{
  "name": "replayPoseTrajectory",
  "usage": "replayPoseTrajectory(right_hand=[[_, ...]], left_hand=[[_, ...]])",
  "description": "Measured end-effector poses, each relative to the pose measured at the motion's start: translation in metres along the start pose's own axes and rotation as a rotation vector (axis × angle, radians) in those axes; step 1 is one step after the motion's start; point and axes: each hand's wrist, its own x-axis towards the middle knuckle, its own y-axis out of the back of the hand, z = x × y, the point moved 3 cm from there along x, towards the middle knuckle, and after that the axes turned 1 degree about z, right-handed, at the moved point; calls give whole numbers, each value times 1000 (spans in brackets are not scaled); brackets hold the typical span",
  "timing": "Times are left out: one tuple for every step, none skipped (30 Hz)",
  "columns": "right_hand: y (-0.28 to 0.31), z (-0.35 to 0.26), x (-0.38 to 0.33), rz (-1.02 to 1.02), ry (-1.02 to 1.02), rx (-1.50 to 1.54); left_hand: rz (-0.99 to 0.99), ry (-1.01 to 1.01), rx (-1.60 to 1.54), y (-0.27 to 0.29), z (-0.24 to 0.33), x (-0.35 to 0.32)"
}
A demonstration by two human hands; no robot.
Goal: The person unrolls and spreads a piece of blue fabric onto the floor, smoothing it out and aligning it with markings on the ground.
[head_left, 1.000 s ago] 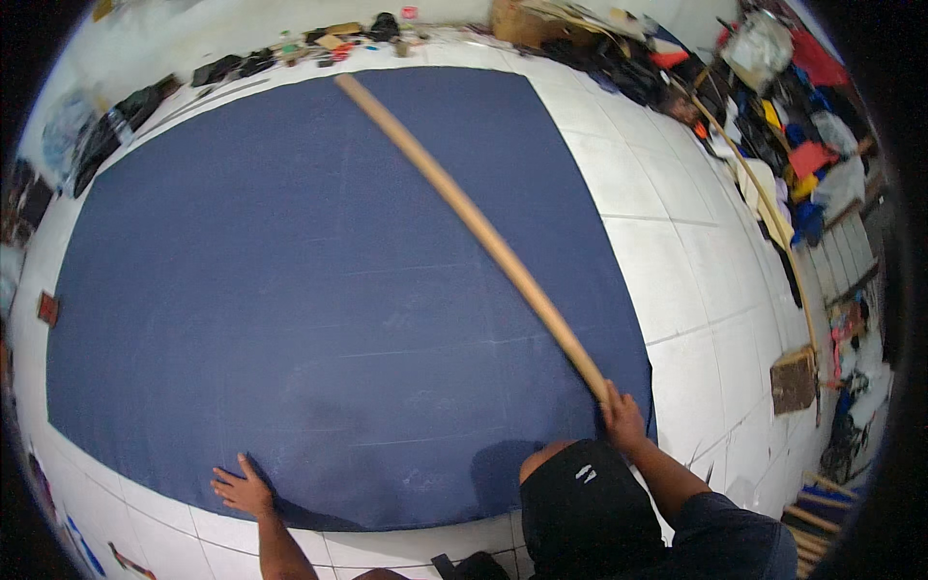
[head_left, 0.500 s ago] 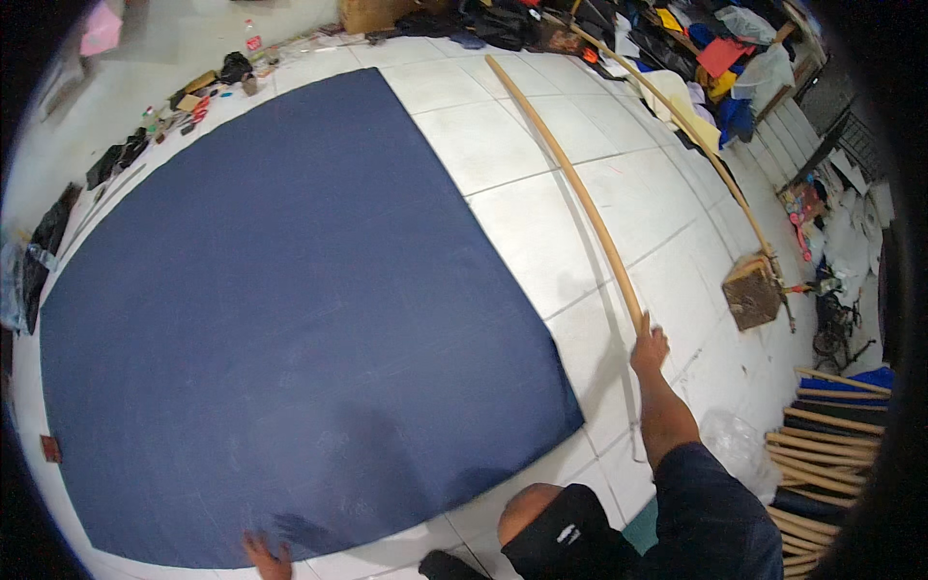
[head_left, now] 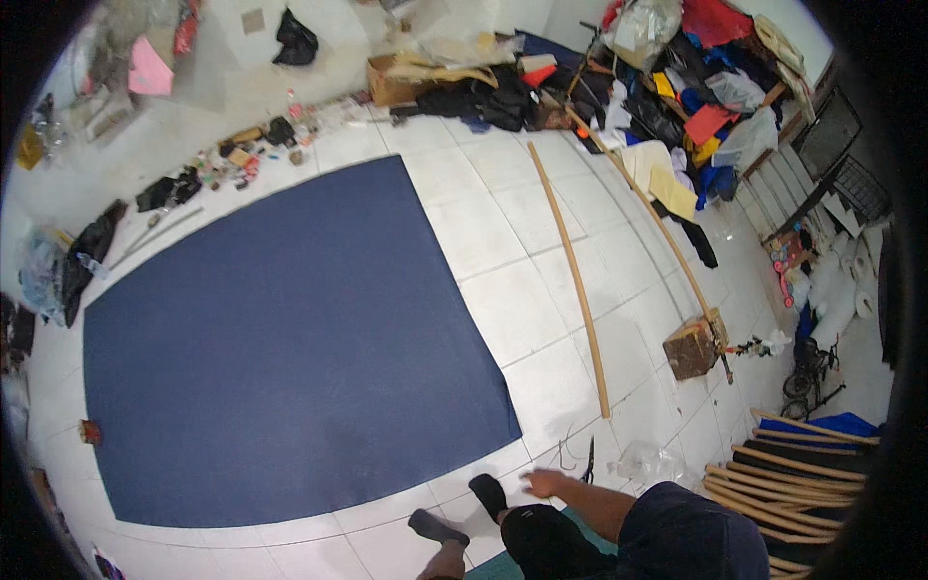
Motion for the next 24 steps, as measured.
replayPoseTrajectory(right_hand=[[12, -32, -25, -87, -13, 29], [13, -49, -43, -115, 7, -23], [14, -59, -56, -135, -8, -37], [18, -72, -71, -155, -25, -50], [23, -79, -77, -145, -10, -88], [29, -85, -73, -127, 0, -121], [36, -99, -67, -119, 23, -163], [47, -102, -58, -101, 23, -186], [64, -114, -50, -53, 70, -215], [81, -125, -40, 33, 79, -207], [101, -137, -35, 142, 106, -287], [127, -163, -31, 53, 80, -366], [147, -197, -38, 161, 208, -357], [166, -258, -48, 142, 184, -379], [177, -262, -67, 270, 129, -282], [189, -267, -76, 370, 194, -326], [192, -292, -80, 345, 119, -377], [187, -346, -94, 269, 258, -399], [180, -358, -94, 346, 268, -344], [171, -392, -94, 398, 290, -250], [155, -424, -86, 379, 287, -251], [131, -454, -79, 309, 281, -246], [111, -482, -71, 247, 271, -241], [94, -509, -67, 188, 307, -264]], left_hand=[[44, 13, -16, 14, 10, -21], [64, 20, -35, 25, 21, -40], [79, 19, -50, 33, 25, -53], [89, 24, -67, 43, 29, -68], [100, 26, -88, 49, 32, -83], [107, 24, -105, 57, 30, -92], [122, 36, -127, 67, 25, -104], [128, 34, -156, 77, 21, -113], [152, 44, -181, 89, 12, -122], [176, 57, -217, 101, -2, -132], [198, 69, -264, 113, -17, -141], [232, 88, -305, 125, -37, -151], [286, 125, -357, 139, -61, -165], [365, 189, -416, 151, -91, -190], [366, 207, -474, 156, -112, -200], [375, 219, -529, 162, -133, -208], [399, 258, -589, 164, -158, -223], [438, 331, -637, 168, -188, -248], [470, 358, -694, 171, -211, -257], [514, 369, -725, 188, -234, -256], [607, 371, -767, 200, -260, -257], [701, 375, -798, 213, -284, -260], [778, 417, -908, 221, -305, -264], [852, 450, -1016, 228, -320, -266]])
